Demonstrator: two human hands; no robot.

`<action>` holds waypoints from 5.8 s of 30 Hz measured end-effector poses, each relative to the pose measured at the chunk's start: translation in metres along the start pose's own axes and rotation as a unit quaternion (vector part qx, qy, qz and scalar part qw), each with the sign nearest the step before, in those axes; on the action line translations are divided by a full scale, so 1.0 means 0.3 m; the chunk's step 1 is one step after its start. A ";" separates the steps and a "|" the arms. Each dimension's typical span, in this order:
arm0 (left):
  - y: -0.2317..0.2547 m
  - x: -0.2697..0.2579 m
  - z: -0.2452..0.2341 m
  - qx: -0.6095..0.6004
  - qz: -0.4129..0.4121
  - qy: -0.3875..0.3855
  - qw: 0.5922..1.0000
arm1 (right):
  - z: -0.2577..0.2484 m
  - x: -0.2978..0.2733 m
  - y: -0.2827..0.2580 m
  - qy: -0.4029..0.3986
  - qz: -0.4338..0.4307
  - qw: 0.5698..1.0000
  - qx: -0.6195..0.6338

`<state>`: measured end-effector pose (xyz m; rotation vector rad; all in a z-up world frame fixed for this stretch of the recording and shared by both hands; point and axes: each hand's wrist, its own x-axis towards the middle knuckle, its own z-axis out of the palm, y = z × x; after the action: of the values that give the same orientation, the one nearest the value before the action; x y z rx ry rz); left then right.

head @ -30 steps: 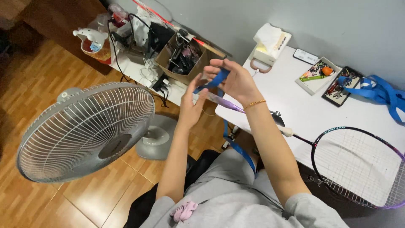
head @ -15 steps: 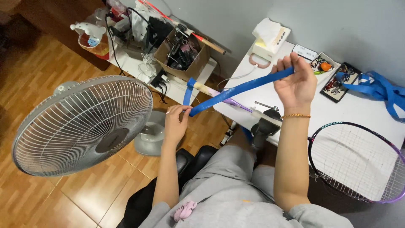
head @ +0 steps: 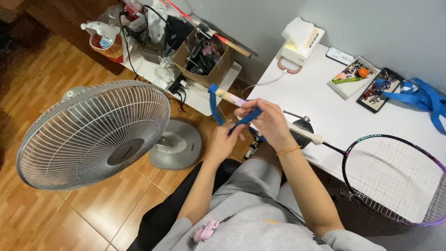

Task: Applying overgrip tape to the handle and stringing a badminton racket.

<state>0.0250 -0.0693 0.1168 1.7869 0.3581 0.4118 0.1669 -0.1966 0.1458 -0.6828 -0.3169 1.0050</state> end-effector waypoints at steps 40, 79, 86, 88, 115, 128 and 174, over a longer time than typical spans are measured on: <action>-0.326 -0.062 -0.119 0.347 -0.240 0.073 0.904 | -0.100 -0.235 -0.235 0.039 -0.180 0.982 -0.032; -0.250 0.441 -0.275 -0.148 -0.349 0.103 0.920 | -0.011 -0.223 -0.065 -0.101 -0.063 0.962 0.245; -0.299 0.563 -0.307 -0.062 -0.264 -0.058 0.961 | -0.010 -0.190 0.027 -0.030 0.022 0.999 0.001; -0.309 0.588 -0.310 -0.050 -0.217 -0.069 0.972 | 0.002 -0.162 0.059 -0.047 0.016 0.998 -0.043; -0.086 0.451 -0.424 0.089 -0.005 0.194 0.977 | -0.438 -0.223 -0.817 0.266 -0.174 0.646 -0.694; 0.141 0.544 0.179 0.206 0.164 -0.044 0.964 | -0.085 -0.398 -0.984 0.269 -0.173 0.702 -0.637; 0.743 0.520 0.580 0.040 0.309 -0.351 0.883 | -0.575 -0.909 -1.101 0.420 -0.422 0.709 -0.380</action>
<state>0.2489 -0.2037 0.3066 1.9706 -0.7362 0.1555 0.3400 -0.6119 0.2493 -1.4816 -0.1743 -0.4397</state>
